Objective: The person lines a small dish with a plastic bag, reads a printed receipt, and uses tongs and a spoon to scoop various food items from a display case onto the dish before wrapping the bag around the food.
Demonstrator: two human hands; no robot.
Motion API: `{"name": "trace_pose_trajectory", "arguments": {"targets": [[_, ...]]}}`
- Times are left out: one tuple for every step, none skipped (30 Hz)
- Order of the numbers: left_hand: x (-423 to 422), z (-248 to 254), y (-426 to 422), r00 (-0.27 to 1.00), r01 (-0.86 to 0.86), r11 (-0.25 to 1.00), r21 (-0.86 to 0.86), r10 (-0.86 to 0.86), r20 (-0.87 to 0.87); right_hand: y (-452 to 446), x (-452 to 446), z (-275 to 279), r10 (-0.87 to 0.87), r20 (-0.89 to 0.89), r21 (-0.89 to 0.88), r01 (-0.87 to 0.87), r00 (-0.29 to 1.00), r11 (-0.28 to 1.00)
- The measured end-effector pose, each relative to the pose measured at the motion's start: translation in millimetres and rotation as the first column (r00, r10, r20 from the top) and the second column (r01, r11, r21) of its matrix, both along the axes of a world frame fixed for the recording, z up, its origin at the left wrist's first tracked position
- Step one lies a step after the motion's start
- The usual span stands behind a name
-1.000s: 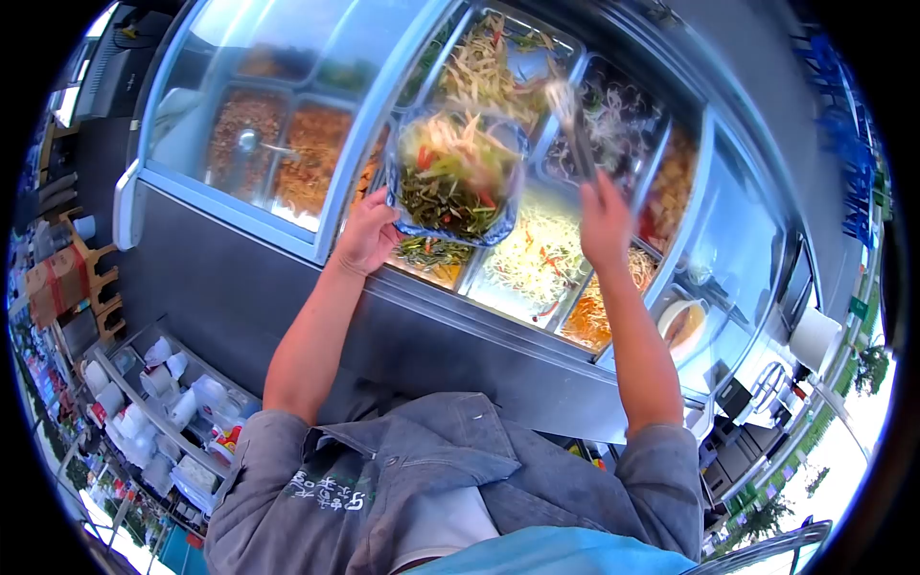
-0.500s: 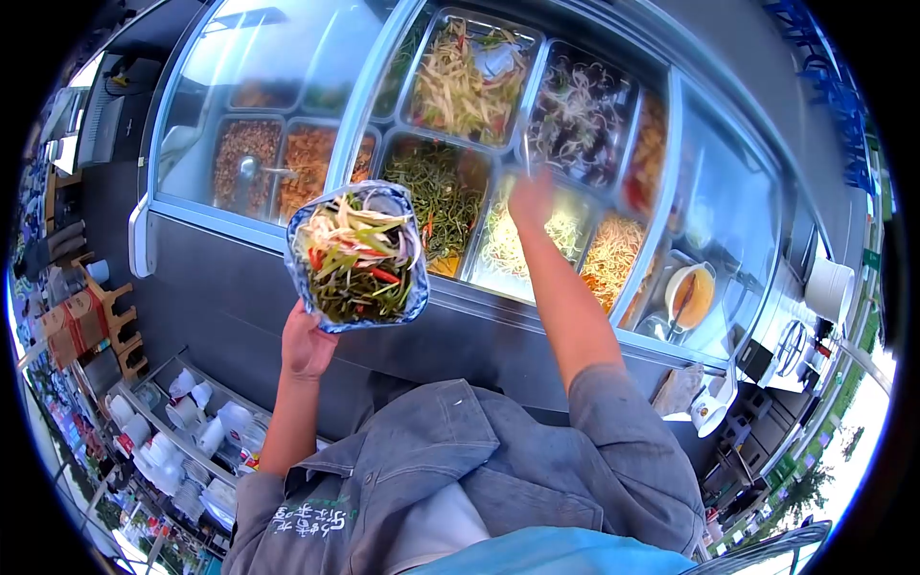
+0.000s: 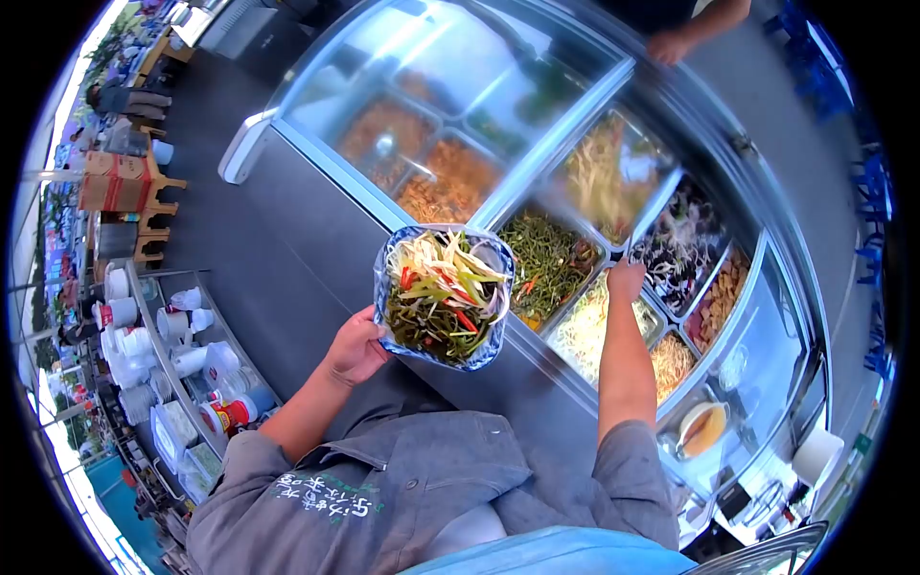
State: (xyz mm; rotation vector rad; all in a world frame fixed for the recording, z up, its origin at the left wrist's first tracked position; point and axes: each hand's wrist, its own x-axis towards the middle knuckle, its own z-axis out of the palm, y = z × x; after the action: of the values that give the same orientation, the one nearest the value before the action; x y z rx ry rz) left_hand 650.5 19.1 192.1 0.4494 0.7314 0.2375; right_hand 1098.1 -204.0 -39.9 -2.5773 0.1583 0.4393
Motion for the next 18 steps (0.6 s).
{"name": "trace_pose_trajectory", "arguments": {"targets": [[-2,-4,2,1.000,-0.016,1.000,0.009,0.016,0.013,-8,-3,-9,-0.026,0.078,0.007,0.026,0.997,1.000],[-1,-7,4,1.000,-0.014,1.000,0.005,0.013,0.028,-26,-3,-44,0.173,0.260,-0.106,-0.150,0.950,0.983],[2,-8,6,0.998,0.053,0.998,-0.043,-0.052,0.037,-43,0,-48,0.173,0.289,-0.149,-0.134,0.942,0.980],[7,-2,8,0.998,0.050,0.999,-0.008,-0.050,0.024,-60,4,-53,0.173,0.316,-0.192,-0.116,0.933,0.974],[12,4,9,0.999,0.040,0.999,0.037,-0.040,0.012,-74,5,-50,0.057,0.283,-0.162,-0.011,0.958,0.987],[18,7,9,0.996,0.081,0.996,0.021,-0.082,0.023,-90,5,-47,-0.063,0.249,-0.134,0.098,0.967,0.986],[19,9,13,0.995,0.095,0.994,0.055,-0.096,0.008,-96,24,-69,0.008,0.234,-0.219,0.045,0.972,0.975],[14,9,14,0.996,0.085,0.991,0.099,-0.083,-0.027,-106,37,-91,0.074,0.211,-0.273,-0.014,0.975,0.962],[5,3,16,0.998,0.040,0.991,0.130,-0.035,-0.043,-112,53,-110,0.175,0.167,-0.337,-0.110,0.970,0.935],[-2,-4,20,0.996,0.079,0.989,0.122,-0.074,-0.049,-120,62,-123,0.257,0.125,-0.381,-0.193,0.958,0.904],[-6,-8,24,0.989,0.144,0.985,0.092,-0.139,-0.057,-128,65,-126,0.286,0.115,-0.401,-0.219,0.951,0.889],[-5,-9,22,0.988,0.139,0.985,0.100,-0.132,-0.075,-134,56,-112,-0.032,0.198,-0.150,0.062,0.980,0.987],[-2,-8,21,0.985,0.157,0.984,0.079,-0.150,-0.086,-139,47,-99,-0.107,0.244,-0.091,0.132,0.964,0.987],[-2,-9,20,0.989,0.133,0.987,0.093,-0.127,-0.072,-144,37,-84,-0.182,0.288,-0.026,0.197,0.940,0.980],[0,-4,18,0.993,0.109,0.989,0.103,-0.104,-0.054,-148,26,-68,-0.254,0.330,0.043,0.255,0.909,0.966],[3,1,16,0.992,0.119,0.990,0.080,-0.115,-0.051,-155,15,-50,-0.409,0.134,0.382,0.334,0.903,0.862],[7,5,14,0.995,0.090,0.993,0.079,-0.086,-0.058,-161,3,-31,-0.530,-0.098,0.625,0.467,0.842,0.626],[12,8,13,0.996,0.065,0.994,0.085,-0.060,-0.059,-151,-17,11,-0.556,-0.313,0.752,0.558,0.770,0.351]]}}
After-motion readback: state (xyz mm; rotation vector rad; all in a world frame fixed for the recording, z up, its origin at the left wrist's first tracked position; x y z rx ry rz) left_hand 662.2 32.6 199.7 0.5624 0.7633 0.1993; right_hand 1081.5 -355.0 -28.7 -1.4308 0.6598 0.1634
